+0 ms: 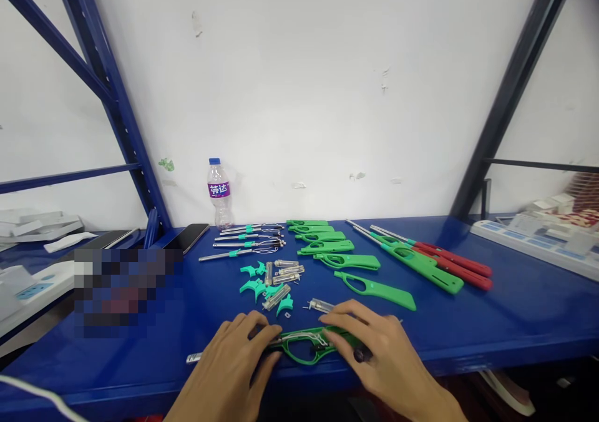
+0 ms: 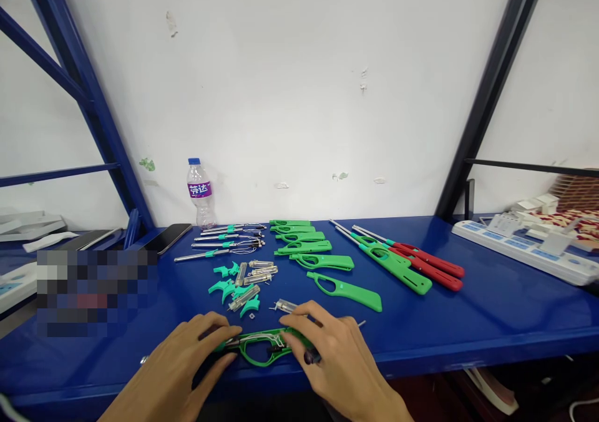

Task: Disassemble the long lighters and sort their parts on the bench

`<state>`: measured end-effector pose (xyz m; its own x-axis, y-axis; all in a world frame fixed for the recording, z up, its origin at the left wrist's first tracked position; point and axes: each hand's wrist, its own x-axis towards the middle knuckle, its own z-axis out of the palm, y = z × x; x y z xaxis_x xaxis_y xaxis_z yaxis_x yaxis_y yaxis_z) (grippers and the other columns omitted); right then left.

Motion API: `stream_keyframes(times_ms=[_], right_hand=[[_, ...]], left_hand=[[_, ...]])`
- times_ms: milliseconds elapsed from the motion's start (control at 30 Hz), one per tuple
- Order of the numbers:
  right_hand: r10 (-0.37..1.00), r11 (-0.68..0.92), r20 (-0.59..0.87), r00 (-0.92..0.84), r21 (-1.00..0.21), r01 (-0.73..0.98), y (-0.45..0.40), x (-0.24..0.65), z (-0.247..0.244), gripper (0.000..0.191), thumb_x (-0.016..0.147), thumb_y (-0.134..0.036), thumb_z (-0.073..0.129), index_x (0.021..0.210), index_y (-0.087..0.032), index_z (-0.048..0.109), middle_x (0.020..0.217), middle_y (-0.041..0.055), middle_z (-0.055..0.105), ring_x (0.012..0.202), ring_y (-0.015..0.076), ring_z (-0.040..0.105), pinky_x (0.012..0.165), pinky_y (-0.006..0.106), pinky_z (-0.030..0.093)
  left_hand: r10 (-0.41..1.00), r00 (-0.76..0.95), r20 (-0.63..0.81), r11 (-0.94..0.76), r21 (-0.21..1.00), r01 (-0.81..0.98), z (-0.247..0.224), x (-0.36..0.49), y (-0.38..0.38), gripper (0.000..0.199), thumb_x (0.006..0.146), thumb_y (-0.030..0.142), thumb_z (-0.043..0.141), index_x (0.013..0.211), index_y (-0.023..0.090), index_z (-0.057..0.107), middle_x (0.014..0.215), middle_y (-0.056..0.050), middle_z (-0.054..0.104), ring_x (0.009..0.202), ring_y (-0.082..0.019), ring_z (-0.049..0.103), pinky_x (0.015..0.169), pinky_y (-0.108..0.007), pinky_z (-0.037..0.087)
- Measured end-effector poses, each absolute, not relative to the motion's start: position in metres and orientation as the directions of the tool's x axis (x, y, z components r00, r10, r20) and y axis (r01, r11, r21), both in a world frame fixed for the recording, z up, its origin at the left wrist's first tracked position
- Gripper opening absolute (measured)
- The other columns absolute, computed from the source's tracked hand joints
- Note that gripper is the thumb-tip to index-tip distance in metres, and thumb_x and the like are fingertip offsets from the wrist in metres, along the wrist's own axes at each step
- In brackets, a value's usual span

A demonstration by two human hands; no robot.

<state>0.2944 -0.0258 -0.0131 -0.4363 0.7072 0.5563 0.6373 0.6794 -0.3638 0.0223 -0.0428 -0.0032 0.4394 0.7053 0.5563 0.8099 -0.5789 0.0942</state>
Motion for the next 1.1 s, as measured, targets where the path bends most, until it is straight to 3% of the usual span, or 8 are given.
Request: stream_keyframes(times_ms=[133,267,533,633,733,900,1100], right_hand=[[0.695,0.698,0.519,-0.498,-0.318,0.642,-0.029,0.293,-0.010,0.018,0.109,-0.030,0.055,0.116,-0.036,0.070,0.109,-0.0045,0.072,0.085,0.0146,0.071,0.061,0.029,0.036],[0.702,0.691,0.512,-0.495,-0.321,0.647,-0.028,0.293,-0.010,0.019,0.110,-0.032,0.053,0.116,-0.036,0.071,0.109,-0.0042,0.073,0.086,0.0146,0.071,0.060,0.030,0.035],[0.707,0.688,0.488,-0.512,-0.307,0.657,-0.029,0.292,-0.008,0.026,0.110,-0.025,0.047,0.120,-0.033,0.070,0.110,-0.0025,0.072,0.087,0.0154,0.071,0.061,0.029,0.038],[0.699,0.692,0.486,-0.524,-0.276,0.667,-0.029,0.292,-0.008,0.029,0.110,-0.024,0.044,0.122,-0.031,0.070,0.111,-0.0007,0.072,0.087,0.0157,0.072,0.062,0.028,0.041],[0.687,0.698,0.500,-0.528,-0.252,0.670,-0.028,0.292,-0.009,0.029,0.110,-0.024,0.044,0.117,-0.028,0.071,0.110,0.0015,0.072,0.085,0.0155,0.072,0.060,0.027,0.043],[0.682,0.700,0.510,-0.524,-0.247,0.670,-0.028,0.291,-0.010,0.027,0.109,-0.022,0.044,0.114,-0.028,0.071,0.109,0.0008,0.072,0.086,0.0152,0.072,0.061,0.026,0.042],[0.701,0.686,0.491,-0.518,-0.265,0.678,-0.028,0.292,-0.010,0.028,0.108,-0.019,0.044,0.113,-0.029,0.070,0.109,-0.0005,0.072,0.085,0.0159,0.071,0.059,0.029,0.038]], left_hand=[[0.741,0.478,0.472,-0.598,0.141,0.789,-0.007,0.020,-0.039,0.033,0.097,0.012,0.047,0.112,0.031,0.069,0.094,0.000,0.069,0.076,-0.015,0.069,0.065,-0.024,0.054],[0.732,0.458,0.504,-0.589,0.129,0.798,-0.002,0.022,-0.039,0.036,0.098,0.011,0.041,0.110,0.030,0.070,0.092,-0.002,0.068,0.072,-0.016,0.068,0.061,-0.023,0.053],[0.739,0.453,0.498,-0.556,0.072,0.828,-0.010,0.018,-0.036,0.056,0.087,0.003,0.040,0.126,0.035,0.065,0.106,-0.005,0.068,0.064,-0.015,0.064,0.058,-0.024,0.052],[0.747,0.397,0.534,-0.506,0.069,0.860,-0.011,0.016,-0.034,0.064,0.081,-0.001,0.038,0.126,0.036,0.064,0.107,-0.004,0.067,0.061,-0.014,0.063,0.051,-0.021,0.048],[0.736,0.341,0.585,-0.457,0.058,0.888,-0.005,0.010,-0.033,0.061,0.083,-0.001,0.036,0.126,0.034,0.062,0.108,-0.004,0.065,0.061,-0.013,0.065,0.045,-0.019,0.044],[0.689,0.298,0.661,-0.438,0.051,0.898,0.007,0.002,-0.014,0.047,0.091,0.003,0.037,0.124,0.029,0.058,0.109,-0.005,0.062,0.079,-0.015,0.071,0.051,-0.017,0.047],[0.822,0.280,0.496,-0.394,0.141,0.908,0.043,0.004,0.037,0.054,0.082,-0.003,0.030,0.123,0.022,0.056,0.117,-0.010,0.056,0.100,-0.023,0.067,0.081,-0.033,0.055]])
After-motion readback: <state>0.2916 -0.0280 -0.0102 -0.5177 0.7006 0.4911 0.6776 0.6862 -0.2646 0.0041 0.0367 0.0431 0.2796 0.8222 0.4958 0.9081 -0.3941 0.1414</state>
